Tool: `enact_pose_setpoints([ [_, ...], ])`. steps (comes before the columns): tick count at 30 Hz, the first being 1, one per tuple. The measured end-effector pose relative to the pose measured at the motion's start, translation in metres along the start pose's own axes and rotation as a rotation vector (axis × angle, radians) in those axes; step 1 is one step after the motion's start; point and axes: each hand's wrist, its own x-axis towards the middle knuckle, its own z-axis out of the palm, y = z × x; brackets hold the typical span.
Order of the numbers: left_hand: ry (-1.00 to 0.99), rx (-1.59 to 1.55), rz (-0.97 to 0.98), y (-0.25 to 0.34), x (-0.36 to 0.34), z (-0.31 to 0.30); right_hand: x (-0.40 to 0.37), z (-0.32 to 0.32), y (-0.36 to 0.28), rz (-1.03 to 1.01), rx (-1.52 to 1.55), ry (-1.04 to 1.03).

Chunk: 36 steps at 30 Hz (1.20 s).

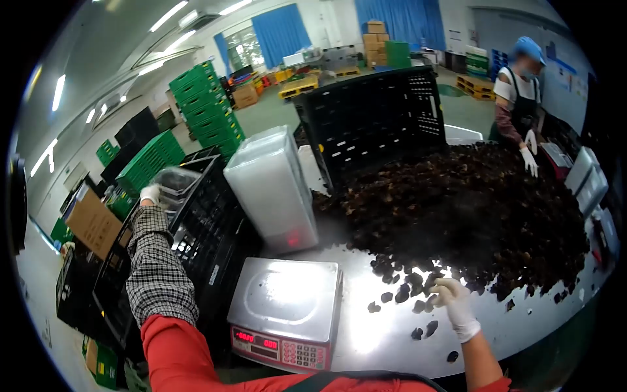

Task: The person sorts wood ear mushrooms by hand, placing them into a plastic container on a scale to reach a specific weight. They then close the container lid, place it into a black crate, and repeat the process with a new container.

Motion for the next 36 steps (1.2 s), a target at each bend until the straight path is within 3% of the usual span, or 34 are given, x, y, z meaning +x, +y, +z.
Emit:
enact_pose_setpoints([
  [4,0.057,-0.077,0.195,0.035,0.003,0.039,-0.026,-0.051,0.018,0.142,-0.035,0.216],
  [5,0.061,-0.095,0.255,0.039,0.002,0.037,-0.033,-0.062,0.025,0.25,-0.05,0.206],
  [6,0.058,-0.117,0.315,0.052,-0.003,0.023,-0.04,-0.069,0.043,0.216,-0.058,0.22],
  [7,-0.059,-0.182,0.303,0.064,-0.013,0.004,-0.05,-0.074,0.057,0.204,-0.056,0.205],
  [8,-0.115,-0.383,0.431,-0.005,0.075,0.081,-0.056,-0.065,0.051,0.249,-0.081,0.218],
  [9,-0.337,-0.746,0.372,-0.013,0.093,0.081,-0.061,-0.059,0.055,0.283,-0.079,0.207],
  [11,0.386,-0.235,0.077,0.005,0.098,0.059,-0.073,-0.045,0.075,0.362,-0.141,0.155],
  [12,0.589,-0.532,0.157,0.053,0.065,0.016,-0.08,-0.038,0.09,0.388,-0.193,0.092],
  [13,0.593,-0.849,0.297,0.103,0.039,-0.02,-0.086,-0.028,0.099,0.406,-0.255,-0.013],
  [14,0.421,-1.032,0.443,0.145,0.017,-0.045,-0.096,-0.017,0.107,0.435,-0.316,-0.114],
  [16,0.238,-0.871,0.617,0.222,-0.026,-0.071,-0.115,0.0,0.126,0.116,-0.634,-0.301],
  [18,0.183,-0.685,0.582,0.23,0.015,-0.053,-0.129,0.015,0.132,-0.058,-0.64,-0.232],
  [20,0.022,-0.758,0.602,0.215,0.05,-0.047,-0.131,0.02,0.143,-0.067,-0.642,-0.116],
  [22,-0.053,-0.642,0.592,0.209,0.067,-0.055,-0.133,0.023,0.146,-0.097,-0.636,-0.041],
  [26,0.176,-0.453,0.527,0.223,0.056,-0.079,-0.132,0.021,0.138,-0.195,-0.613,0.006],
  [28,0.36,-0.234,0.466,0.239,0.017,-0.104,-0.132,0.019,0.138,-0.217,-0.62,-0.02],
  [29,0.543,-0.344,0.519,0.237,0.009,-0.101,-0.133,0.019,0.14,-0.252,-0.61,-0.006],
  [30,0.584,-0.543,0.565,0.235,-0.014,-0.106,-0.134,0.019,0.14,-0.253,-0.59,0.002],
  [31,0.603,-0.472,0.429,0.236,-0.054,-0.117,-0.134,0.02,0.14,-0.254,-0.569,0.005],
  [32,0.826,0.12,0.66,0.204,-0.069,-0.11,-0.134,0.019,0.14,-0.256,-0.547,0.006],
  [34,1.05,0.323,0.65,0.19,-0.155,-0.099,-0.131,0.011,0.137,-0.201,-0.43,0.05],
  [35,0.789,-0.432,0.579,0.208,-0.215,-0.089,-0.126,0.005,0.137,-0.214,-0.384,0.123],
  [36,0.746,-0.543,0.568,0.238,-0.285,-0.093,-0.118,0.0,0.137,-0.224,-0.334,0.195],
])
